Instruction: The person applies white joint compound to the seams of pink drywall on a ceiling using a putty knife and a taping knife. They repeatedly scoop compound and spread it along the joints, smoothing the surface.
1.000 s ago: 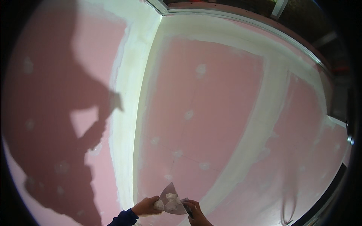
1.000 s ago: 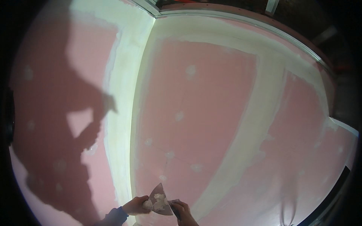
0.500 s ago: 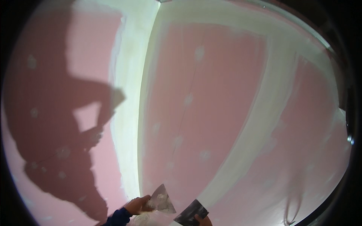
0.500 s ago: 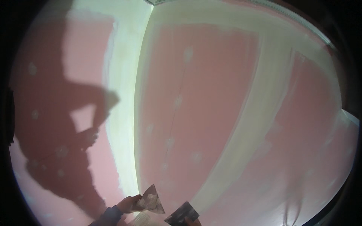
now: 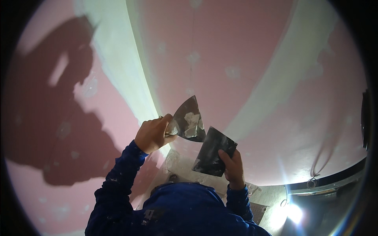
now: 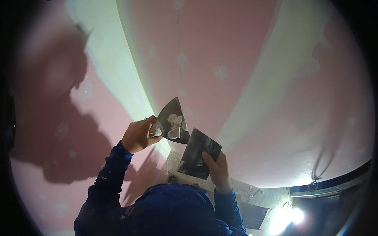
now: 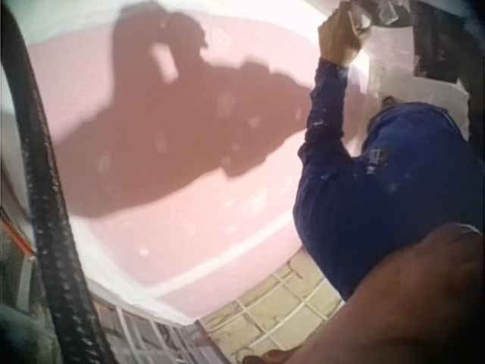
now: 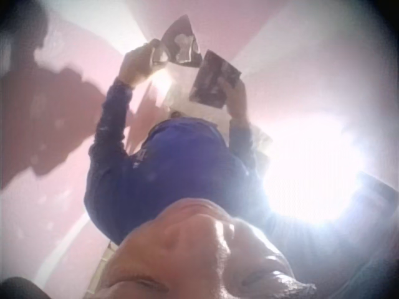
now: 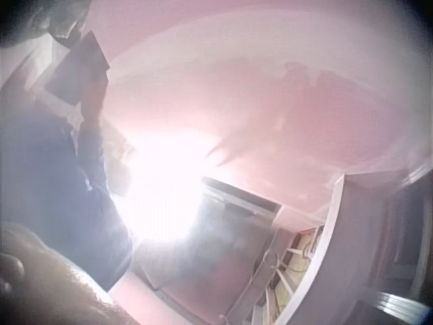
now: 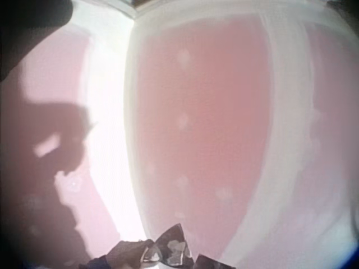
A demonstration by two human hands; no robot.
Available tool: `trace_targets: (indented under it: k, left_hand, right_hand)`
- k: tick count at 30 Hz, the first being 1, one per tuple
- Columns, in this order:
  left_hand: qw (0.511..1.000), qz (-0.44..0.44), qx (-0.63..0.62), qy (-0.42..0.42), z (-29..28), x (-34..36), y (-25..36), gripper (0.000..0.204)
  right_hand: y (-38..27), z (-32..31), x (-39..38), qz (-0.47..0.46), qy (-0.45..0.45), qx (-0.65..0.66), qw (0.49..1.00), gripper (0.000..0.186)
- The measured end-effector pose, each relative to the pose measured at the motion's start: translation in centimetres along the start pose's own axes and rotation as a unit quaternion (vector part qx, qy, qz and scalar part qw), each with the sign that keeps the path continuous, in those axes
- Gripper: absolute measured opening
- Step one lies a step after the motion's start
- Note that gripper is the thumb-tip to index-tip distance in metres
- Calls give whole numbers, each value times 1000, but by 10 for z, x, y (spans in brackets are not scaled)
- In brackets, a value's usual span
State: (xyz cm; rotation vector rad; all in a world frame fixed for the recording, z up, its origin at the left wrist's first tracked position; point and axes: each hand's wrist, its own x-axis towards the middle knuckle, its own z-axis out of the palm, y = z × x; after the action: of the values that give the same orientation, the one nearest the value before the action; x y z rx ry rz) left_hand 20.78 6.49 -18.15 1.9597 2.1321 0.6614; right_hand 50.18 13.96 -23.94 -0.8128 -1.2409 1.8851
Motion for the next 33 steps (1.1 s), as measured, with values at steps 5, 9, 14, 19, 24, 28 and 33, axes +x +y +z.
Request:
trace_targets:
  k: [5, 9, 14, 19, 24, 28, 33]
  left_hand:
    - [999, 32, 28, -11, 3, -2, 15, 42]
    - [997, 52, -12, -59, -3, 1, 18, 41]
    - [979, 96, -33, -176, -31, 9, 17, 43]
    - [960, 117, -17, -255, -49, 14, 48, 44]
    - [942, 144, -44, -299, -71, 16, 79, 41]
    - [945, 136, -33, -297, -82, 13, 89, 38]
    - [959, 145, -42, -240, -78, 13, 69, 43]
  right_hand:
    - [-2, 4, 0, -16, 18, -105, 994, 27]
    - [-61, 3, -6, 16, -30, -328, 944, 29]
    - [-125, 8, -24, -252, -185, -645, 697, 36]
    - [-162, 3, -39, -413, -219, -746, 474, 49]
    - [-177, -4, -43, -468, -236, -738, 425, 53]
    - [-188, -1, -47, -425, -256, -732, 468, 50]
    - [-208, 5, -43, -371, -305, -739, 472, 52]
